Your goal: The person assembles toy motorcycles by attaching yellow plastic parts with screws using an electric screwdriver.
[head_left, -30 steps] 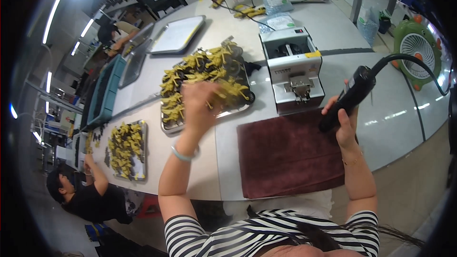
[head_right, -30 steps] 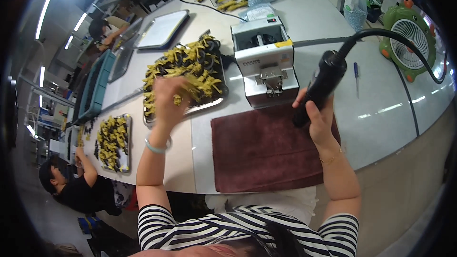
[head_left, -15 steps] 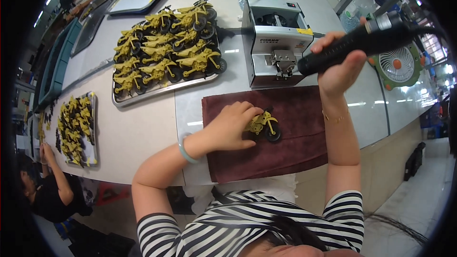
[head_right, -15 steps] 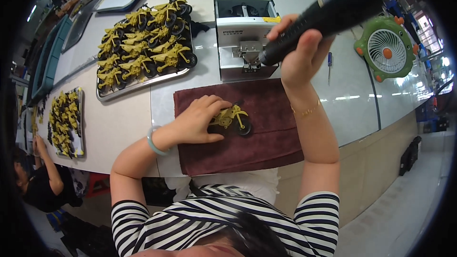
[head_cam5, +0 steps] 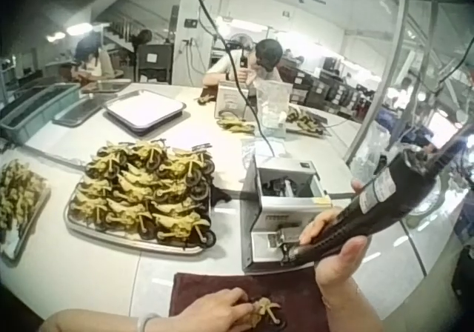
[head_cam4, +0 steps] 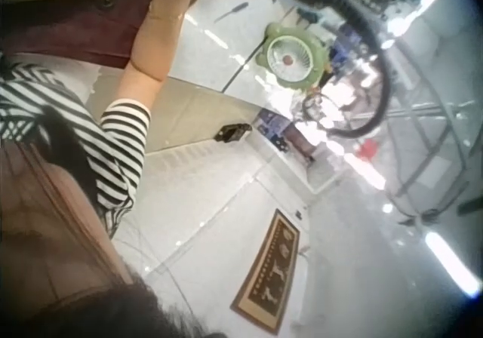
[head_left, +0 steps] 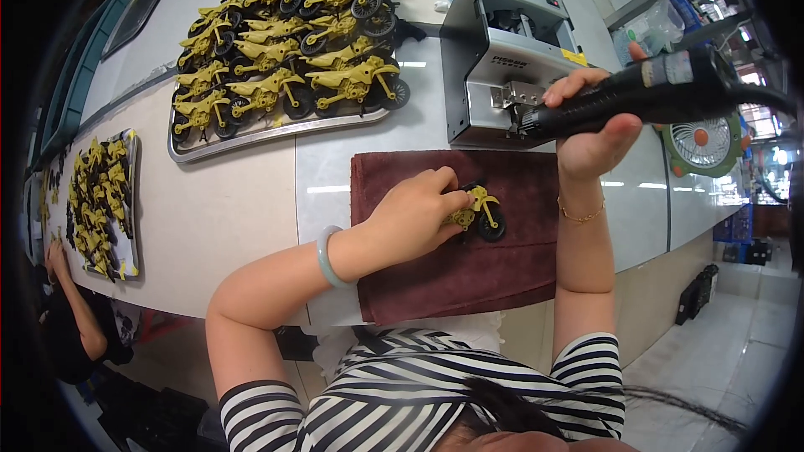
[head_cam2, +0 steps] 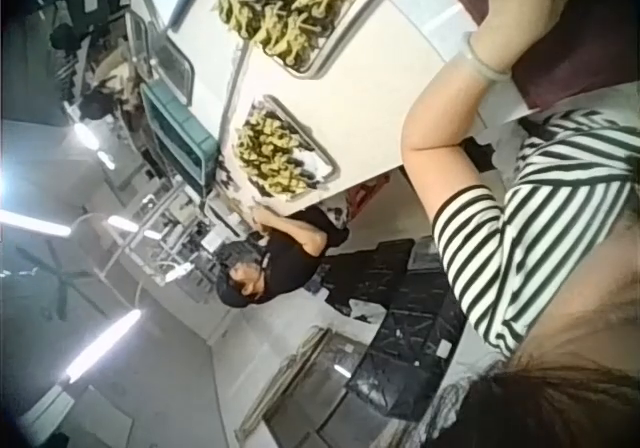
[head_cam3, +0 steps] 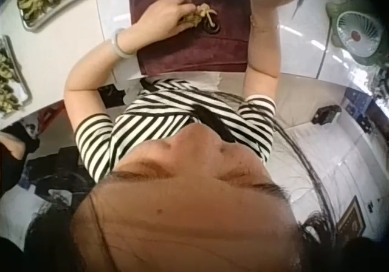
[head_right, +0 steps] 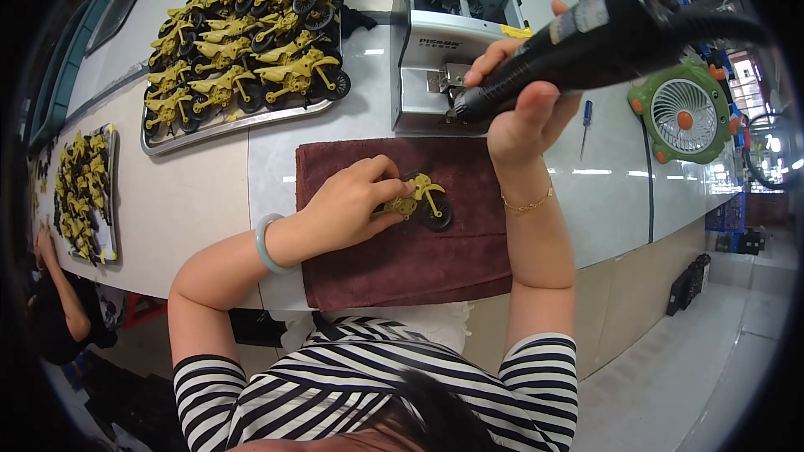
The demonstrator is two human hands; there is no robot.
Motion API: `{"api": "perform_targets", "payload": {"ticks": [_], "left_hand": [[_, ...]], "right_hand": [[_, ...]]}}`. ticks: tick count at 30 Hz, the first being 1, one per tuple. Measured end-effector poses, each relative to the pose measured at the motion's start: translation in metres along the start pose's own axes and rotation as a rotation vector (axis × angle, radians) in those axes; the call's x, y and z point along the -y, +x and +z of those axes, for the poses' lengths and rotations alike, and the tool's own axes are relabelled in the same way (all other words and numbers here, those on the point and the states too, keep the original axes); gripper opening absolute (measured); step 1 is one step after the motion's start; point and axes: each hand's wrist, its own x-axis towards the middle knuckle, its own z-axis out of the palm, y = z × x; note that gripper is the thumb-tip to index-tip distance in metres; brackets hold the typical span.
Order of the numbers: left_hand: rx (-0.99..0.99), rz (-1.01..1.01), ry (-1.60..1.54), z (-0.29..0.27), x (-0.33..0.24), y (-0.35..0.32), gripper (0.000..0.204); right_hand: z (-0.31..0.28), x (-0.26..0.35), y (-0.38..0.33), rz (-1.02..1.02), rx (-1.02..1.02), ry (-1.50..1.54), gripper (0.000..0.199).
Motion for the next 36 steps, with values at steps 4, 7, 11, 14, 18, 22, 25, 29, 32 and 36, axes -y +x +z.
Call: {"api": "perform_targets", "payload": {"ticks": [4, 7, 11, 14, 18, 22, 25, 29, 32, 36], "left_hand": [[0.002, 0.008, -0.027, -0.001, 0.003, 0.001, 0.031], [-0.055, 0.052, -0.019, 0.002, -0.001, 0.005, 0.030], [-0.032, 0.029, -0.001, 0.001, 0.003, 0.000, 0.030], [-0.034, 0.034, -0.004, 0.003, 0.003, 0.000, 0.033], [-0.013, 0.016, -0.019, 0.001, 0.001, 0.001, 0.033], [-0.015, 0.002, -0.033, 0.003, 0.004, 0.001, 0.031], [-0.030, 0.000, -0.034, 0.002, 0.005, 0.000, 0.030], [-0.032, 0.007, -0.064, 0.001, 0.002, 0.002, 0.029], [-0.024, 0.008, -0.049, 0.000, 0.003, 0.001, 0.029], [-0.022, -0.001, -0.034, 0.003, 0.006, 0.000, 0.029]], "right_hand": [[-0.018, 0.009, 0.008, -0.038, 0.283, 0.443, 0.101], [-0.029, 0.035, 0.021, -0.139, 0.178, 0.437, 0.095], [-0.024, 0.013, 0.027, -0.065, 0.042, 0.335, 0.083], [-0.020, -0.001, 0.022, -0.033, -0.010, 0.100, 0.083], [-0.016, -0.006, 0.022, 0.004, 0.050, 0.108, 0.084], [-0.013, -0.006, 0.018, 0.014, 0.090, 0.062, 0.082], [-0.008, 0.011, -0.015, 0.301, 0.062, 0.069, 0.088], [-0.008, 0.027, -0.043, 0.165, 0.036, 0.134, 0.092], [-0.015, 0.022, -0.023, 0.020, -0.001, 0.179, 0.086], [-0.016, 0.021, 0.011, 0.048, -0.183, -0.046, 0.081]]}}
